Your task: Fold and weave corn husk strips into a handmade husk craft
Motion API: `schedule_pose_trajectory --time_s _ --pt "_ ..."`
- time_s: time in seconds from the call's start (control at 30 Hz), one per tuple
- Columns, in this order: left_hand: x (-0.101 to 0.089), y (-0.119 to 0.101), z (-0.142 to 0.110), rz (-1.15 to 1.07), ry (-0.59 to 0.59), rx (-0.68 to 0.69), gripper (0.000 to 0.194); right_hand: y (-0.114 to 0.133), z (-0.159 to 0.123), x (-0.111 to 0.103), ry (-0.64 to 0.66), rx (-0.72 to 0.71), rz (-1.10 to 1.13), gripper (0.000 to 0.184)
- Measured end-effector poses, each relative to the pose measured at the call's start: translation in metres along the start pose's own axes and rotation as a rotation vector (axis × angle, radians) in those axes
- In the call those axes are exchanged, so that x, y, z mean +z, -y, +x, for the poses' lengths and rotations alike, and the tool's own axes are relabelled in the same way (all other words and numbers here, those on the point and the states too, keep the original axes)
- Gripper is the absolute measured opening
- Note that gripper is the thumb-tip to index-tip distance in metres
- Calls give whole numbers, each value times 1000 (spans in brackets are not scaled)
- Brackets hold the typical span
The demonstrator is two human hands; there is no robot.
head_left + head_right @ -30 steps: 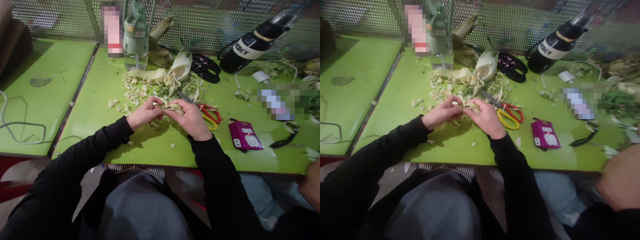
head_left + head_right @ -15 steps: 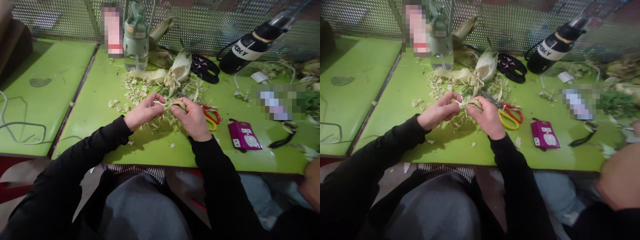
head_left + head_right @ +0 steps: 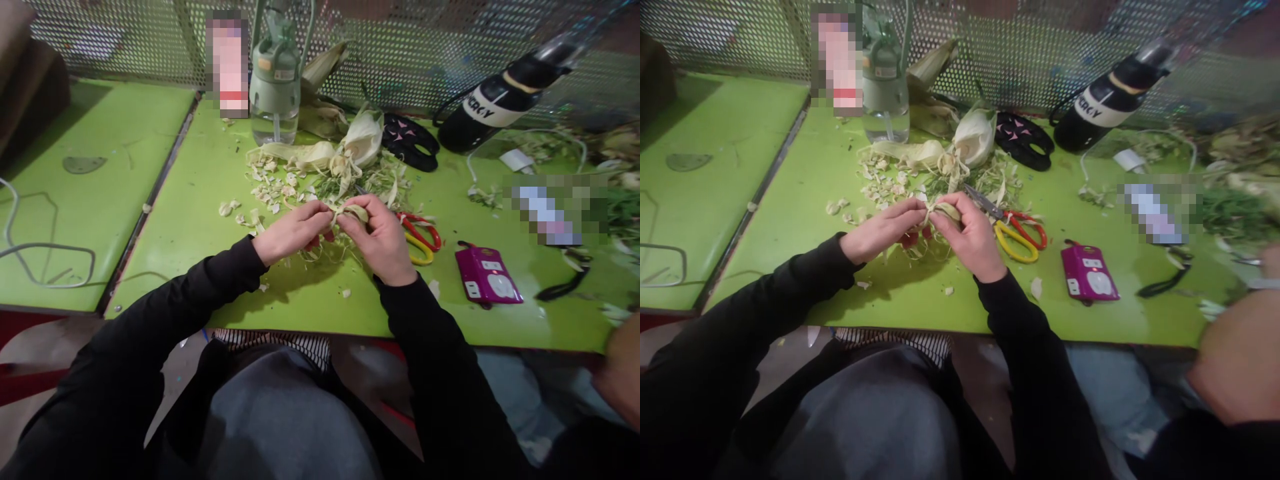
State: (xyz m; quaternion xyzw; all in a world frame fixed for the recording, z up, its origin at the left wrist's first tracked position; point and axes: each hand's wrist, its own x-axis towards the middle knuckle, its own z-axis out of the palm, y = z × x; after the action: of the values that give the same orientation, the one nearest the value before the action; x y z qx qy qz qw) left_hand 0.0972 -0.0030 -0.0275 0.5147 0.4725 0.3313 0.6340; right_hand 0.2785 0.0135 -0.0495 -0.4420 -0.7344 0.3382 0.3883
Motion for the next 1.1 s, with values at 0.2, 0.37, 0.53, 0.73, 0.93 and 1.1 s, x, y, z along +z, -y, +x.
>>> schedule_pose_trajectory --time_s 0.2,0.37,0.53,0.73,0.93,1.1 --pt "-4 4 6 -55 -12 61 5 -4 1 0 69 7 -74 30" --pt "-7 8 11 -29 31 66 17 -2 3 -3 157 -12 -185 21" --pt "-8 18 17 -26 63 111 9 -4 5 -4 223 111 49 19" --pt "-6 27 22 -27 -18 145 16 -8 4 -2 152 126 44 12" --pt "-3 29 22 33 -131 231 22 -6 2 -2 147 29 -92 13" --pt "-4 26 20 106 -175 267 22 -5 2 -5 188 69 0 23"
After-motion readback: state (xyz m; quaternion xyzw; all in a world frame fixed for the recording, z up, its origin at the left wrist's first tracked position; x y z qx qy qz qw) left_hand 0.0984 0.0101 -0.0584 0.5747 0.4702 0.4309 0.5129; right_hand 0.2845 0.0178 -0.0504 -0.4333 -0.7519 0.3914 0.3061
